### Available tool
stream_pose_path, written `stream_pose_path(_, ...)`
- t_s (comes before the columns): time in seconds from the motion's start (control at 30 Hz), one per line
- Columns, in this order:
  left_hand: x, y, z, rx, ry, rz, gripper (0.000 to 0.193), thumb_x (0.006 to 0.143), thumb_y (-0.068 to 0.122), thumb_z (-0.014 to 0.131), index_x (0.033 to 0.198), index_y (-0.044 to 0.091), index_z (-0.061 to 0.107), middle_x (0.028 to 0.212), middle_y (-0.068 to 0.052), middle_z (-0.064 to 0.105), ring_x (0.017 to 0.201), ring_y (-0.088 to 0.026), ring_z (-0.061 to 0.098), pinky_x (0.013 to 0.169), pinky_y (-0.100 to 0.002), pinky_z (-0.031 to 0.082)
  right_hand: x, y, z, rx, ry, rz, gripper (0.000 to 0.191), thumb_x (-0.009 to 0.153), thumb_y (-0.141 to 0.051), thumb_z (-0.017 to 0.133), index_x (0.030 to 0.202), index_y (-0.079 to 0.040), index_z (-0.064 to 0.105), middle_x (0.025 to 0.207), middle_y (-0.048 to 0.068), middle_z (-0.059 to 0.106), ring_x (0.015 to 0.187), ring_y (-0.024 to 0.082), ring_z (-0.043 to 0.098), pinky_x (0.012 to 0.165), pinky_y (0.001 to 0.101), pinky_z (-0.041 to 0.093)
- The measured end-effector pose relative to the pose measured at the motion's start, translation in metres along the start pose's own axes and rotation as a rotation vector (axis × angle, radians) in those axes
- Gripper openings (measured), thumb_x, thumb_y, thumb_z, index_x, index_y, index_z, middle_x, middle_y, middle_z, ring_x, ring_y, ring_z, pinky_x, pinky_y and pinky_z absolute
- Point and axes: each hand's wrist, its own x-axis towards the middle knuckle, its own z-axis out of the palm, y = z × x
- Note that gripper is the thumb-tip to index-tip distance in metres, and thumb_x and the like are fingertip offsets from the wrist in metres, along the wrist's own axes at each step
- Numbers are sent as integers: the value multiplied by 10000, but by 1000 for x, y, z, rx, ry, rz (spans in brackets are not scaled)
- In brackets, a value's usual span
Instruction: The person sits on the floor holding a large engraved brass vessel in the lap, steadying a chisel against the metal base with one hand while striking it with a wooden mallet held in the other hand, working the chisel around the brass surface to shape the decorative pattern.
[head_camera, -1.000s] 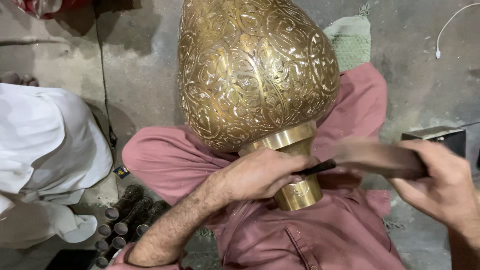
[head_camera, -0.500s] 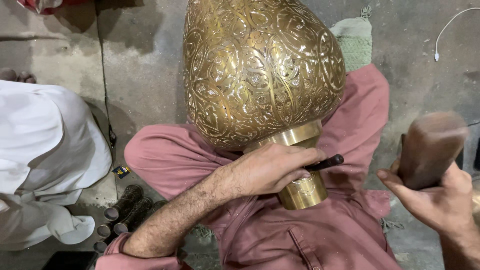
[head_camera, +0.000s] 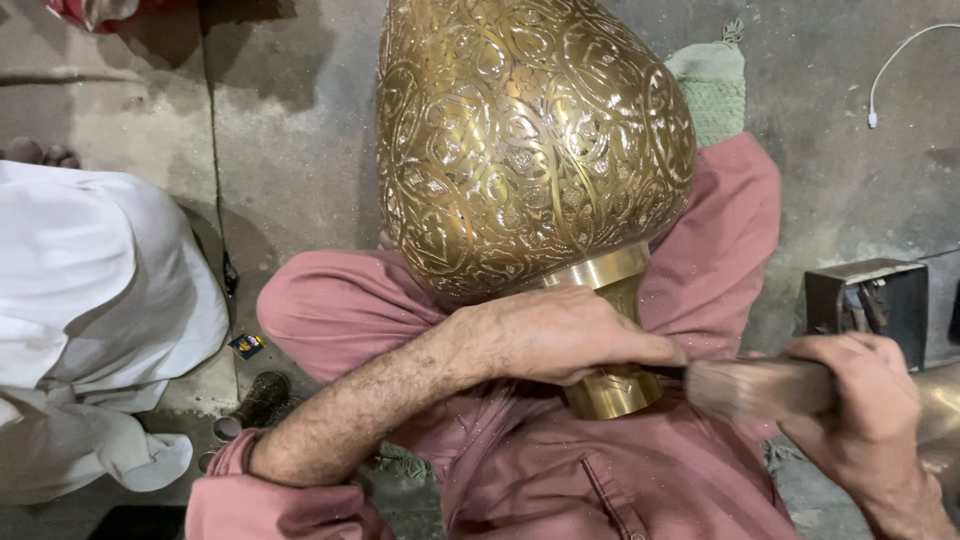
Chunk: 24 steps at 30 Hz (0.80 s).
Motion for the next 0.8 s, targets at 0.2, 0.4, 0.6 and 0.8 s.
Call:
stream_pose_path(0.2, 0, 0, 0, 46, -72, -29, 639, 876, 4, 629, 1458, 239, 512, 1127, -73, 769, 992, -281, 751, 807, -430, 589, 6, -21, -6, -58, 4, 11, 468, 609, -12, 830, 1049, -61, 678, 974, 114, 724, 910, 280, 692, 841, 400, 545)
stream_pose_path(0.4, -11, 6, 1, -28, 79, -48, 530, 927, 4, 625, 1416, 194, 551, 1151, -72, 761, 1075, -264, 753, 893, -404, 608, 3, -19, -7, -123, 20, 85, 411, 780, -79, 818, 1144, -9, 639, 923, 126, 714, 856, 238, 696, 774, 365, 554)
stream_pose_path(0.6, -23, 15, -2, -87, 345, -37, 428, 1001, 75, 656, 1406, 99, 520, 1231, -137, 699, 1138, -325, 722, 995, -432, 605, 13, -14, -7, 122, -67, 429, 258, 891, -165, 855, 1018, -18, 685, 782, 100, 667, 643, 158, 640, 593, 311, 533)
stream_pose_path(0.8, -6, 8, 6, 1, 159, -167, 449, 997, 75, 642, 1421, 115, 502, 1198, -136, 710, 1088, -312, 732, 928, -436, 617, 20, -7, 32, 62, -331, 560, 473, 774, -253, 896, 1116, -45, 644, 666, 82, 670, 494, 172, 626, 487, 357, 526)
